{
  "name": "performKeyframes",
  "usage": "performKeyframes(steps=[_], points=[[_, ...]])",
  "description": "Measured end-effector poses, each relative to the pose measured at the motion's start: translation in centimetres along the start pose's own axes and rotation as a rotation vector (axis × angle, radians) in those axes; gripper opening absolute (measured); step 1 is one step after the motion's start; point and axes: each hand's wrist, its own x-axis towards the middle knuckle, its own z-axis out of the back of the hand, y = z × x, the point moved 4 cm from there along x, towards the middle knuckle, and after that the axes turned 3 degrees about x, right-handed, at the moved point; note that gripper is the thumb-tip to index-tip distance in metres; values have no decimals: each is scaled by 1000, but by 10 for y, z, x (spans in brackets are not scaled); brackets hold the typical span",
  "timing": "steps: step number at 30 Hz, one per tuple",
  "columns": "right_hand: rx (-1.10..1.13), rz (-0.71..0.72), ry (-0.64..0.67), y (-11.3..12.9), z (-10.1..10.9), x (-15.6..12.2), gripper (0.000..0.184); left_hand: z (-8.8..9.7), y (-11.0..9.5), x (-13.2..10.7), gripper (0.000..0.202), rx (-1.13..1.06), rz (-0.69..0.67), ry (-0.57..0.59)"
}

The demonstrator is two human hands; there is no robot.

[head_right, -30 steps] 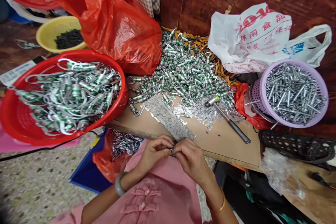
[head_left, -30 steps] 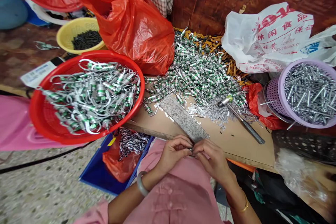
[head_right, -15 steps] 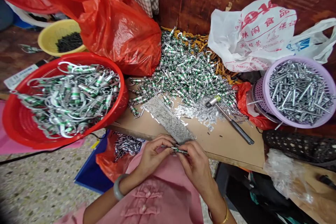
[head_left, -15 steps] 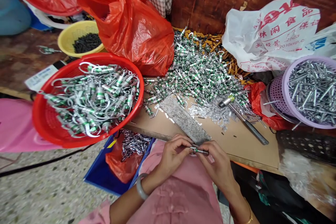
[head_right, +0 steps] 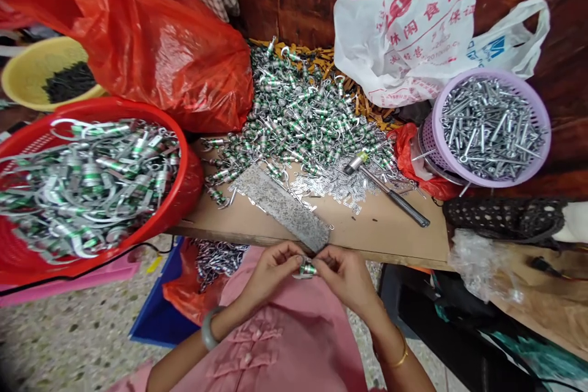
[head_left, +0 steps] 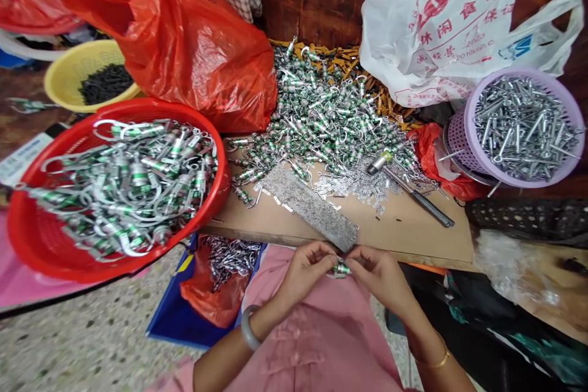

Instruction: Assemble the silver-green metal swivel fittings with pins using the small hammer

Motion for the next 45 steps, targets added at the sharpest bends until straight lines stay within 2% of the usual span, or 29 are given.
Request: performKeyframes(steps=[2,5,8,11,13,17,19,21,23,26,28,31,34,38,41,45], points=[[97,-63,-32,-9,4,3,33,-3,9,1,34,-116,9,-16],[117,-113,-88,-18,4,8,36,-7,19,4,48,-220,5,-52],[116,-133,-122,-21,-1,9,36,-7,24,6,46,-203,-21,-142],[131,-128,-95,-23,0,10,38,-2,22,8,42,-144,-63,-221],[83,-91,-167,-24,16,14,38,5,18,8,41,-103,-111,-277],[-248,-45,-604,-29,71,28,37,18,9,10,39,-44,-169,-325],[-470,-42,-657,-31,86,40,33,20,6,10,39,-33,-172,-318],[-670,-33,-592,-31,90,53,22,20,6,11,39,-30,-168,-306],[-824,-44,-521,-30,90,60,14,19,6,11,40,-39,-165,-297],[-934,-62,-473,-26,90,63,13,18,6,10,39,-60,-163,-298],[-879,-23,-484,-22,90,59,16,18,7,10,39,-69,-158,-295],[-689,124,-457,-12,81,48,26,18,6,11,39,-83,-162,-284],[-546,256,-332,2,57,34,35,18,7,11,38,-95,-172,-282],[-496,297,-219,22,29,24,33,17,7,12,37,-109,-179,-271],[-547,392,-249,35,18,27,23,16,8,12,37,-137,-173,-265],[-640,545,-342,41,10,35,23,15,7,12,38,-174,-154,-264]])
